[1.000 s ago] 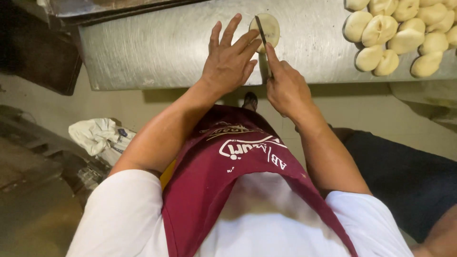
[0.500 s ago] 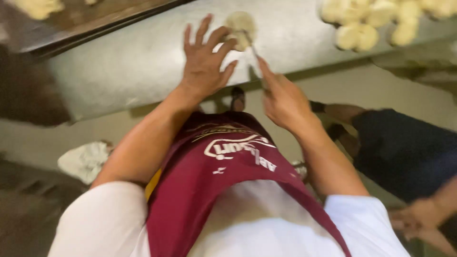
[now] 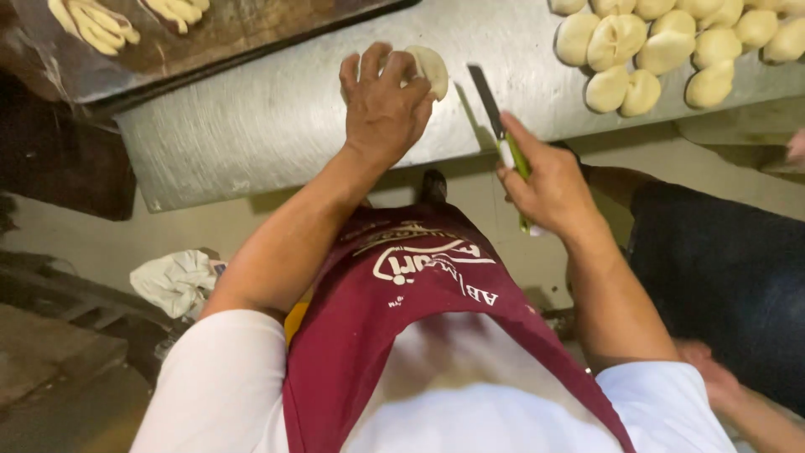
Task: Shaping dough balls into pastries and placing them on a baking sheet
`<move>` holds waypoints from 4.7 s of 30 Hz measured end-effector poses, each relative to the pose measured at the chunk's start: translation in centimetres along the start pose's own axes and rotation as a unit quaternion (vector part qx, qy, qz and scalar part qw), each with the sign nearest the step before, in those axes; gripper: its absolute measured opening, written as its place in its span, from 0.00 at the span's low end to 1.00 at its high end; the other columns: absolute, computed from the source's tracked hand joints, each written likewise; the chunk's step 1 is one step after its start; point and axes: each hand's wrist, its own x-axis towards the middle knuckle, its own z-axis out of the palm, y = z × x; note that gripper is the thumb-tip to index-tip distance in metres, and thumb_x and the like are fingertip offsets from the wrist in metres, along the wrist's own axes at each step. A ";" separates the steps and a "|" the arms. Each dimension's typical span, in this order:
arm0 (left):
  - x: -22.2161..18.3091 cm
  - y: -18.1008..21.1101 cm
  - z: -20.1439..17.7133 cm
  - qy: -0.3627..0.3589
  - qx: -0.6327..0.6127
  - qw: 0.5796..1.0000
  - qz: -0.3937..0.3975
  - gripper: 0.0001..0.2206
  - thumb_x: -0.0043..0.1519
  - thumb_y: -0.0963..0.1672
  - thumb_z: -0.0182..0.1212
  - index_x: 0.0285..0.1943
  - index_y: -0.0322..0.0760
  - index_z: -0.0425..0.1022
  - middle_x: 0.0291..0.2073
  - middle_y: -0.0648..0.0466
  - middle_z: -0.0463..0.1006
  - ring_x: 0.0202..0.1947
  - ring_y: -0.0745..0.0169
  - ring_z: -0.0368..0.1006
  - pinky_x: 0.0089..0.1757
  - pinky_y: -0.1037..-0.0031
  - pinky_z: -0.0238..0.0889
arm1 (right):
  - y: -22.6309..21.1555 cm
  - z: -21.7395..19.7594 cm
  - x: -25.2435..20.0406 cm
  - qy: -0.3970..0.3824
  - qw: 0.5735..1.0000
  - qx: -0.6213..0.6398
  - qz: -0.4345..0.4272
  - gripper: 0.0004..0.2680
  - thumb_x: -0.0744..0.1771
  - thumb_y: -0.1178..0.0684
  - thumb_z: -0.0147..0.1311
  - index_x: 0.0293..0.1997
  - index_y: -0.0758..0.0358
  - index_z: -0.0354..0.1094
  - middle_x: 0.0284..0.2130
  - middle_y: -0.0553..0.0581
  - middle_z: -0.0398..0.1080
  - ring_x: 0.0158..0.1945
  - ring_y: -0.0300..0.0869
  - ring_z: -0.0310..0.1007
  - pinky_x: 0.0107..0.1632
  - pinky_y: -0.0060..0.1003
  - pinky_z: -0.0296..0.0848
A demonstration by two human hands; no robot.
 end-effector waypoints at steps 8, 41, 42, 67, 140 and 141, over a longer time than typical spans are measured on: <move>7.7 -0.9 -1.6 -0.045 -0.220 0.910 -0.349 0.05 0.65 0.42 0.56 0.37 0.44 0.77 0.23 0.63 0.80 0.19 0.78 0.71 0.21 0.82 0.64 | 4.3 -2.3 10.2 0.080 0.978 -0.185 -0.055 0.23 0.67 0.48 0.50 0.73 0.51 0.58 0.49 0.67 0.65 0.44 0.67 0.70 0.38 0.62 0.69; -0.2 0.9 -7.0 -0.360 -0.223 0.836 -0.348 0.15 0.64 0.49 0.61 0.54 0.41 0.66 0.37 0.52 0.80 0.34 0.47 0.77 0.33 0.57 0.68 | -7.1 4.1 8.8 0.056 0.996 -0.072 -0.009 0.10 0.71 0.49 0.54 0.54 0.57 0.77 0.49 0.60 0.77 0.50 0.50 0.76 0.57 0.46 0.71; -0.3 0.8 -6.9 -0.357 -0.221 0.837 -0.351 0.15 0.64 0.49 0.61 0.54 0.41 0.66 0.37 0.52 0.80 0.34 0.47 0.77 0.33 0.57 0.68 | -5.7 4.6 11.5 0.055 0.996 -0.073 -0.013 0.10 0.71 0.49 0.54 0.54 0.57 0.77 0.49 0.60 0.77 0.50 0.50 0.76 0.57 0.46 0.71; 1.8 1.7 -5.9 -0.210 -0.564 0.641 -0.476 0.22 0.65 0.36 0.54 0.68 0.43 0.60 0.52 0.47 0.76 0.35 0.62 0.79 0.35 0.79 0.80 | -0.3 2.7 9.5 0.070 0.953 0.293 0.022 0.08 0.63 0.59 0.62 0.39 0.51 0.67 0.29 0.45 0.75 0.30 0.30 0.73 0.32 0.26 0.73; -0.8 6.3 3.0 0.024 -0.001 1.000 0.019 0.17 0.66 0.43 0.59 0.59 0.23 0.77 0.57 0.35 0.79 0.61 0.41 0.73 0.64 0.56 0.59 | -1.9 0.0 19.9 0.162 0.907 -0.244 -0.303 0.13 0.69 0.53 0.62 0.59 0.60 0.68 0.58 0.65 0.66 0.61 0.61 0.59 0.59 0.60 0.58; -0.7 6.4 3.2 0.024 -0.002 0.999 0.023 0.17 0.66 0.43 0.59 0.59 0.23 0.77 0.57 0.35 0.79 0.61 0.41 0.73 0.64 0.56 0.59 | -1.8 0.5 20.9 0.165 0.907 -0.243 -0.301 0.13 0.69 0.53 0.62 0.59 0.60 0.68 0.58 0.65 0.66 0.61 0.61 0.59 0.59 0.60 0.58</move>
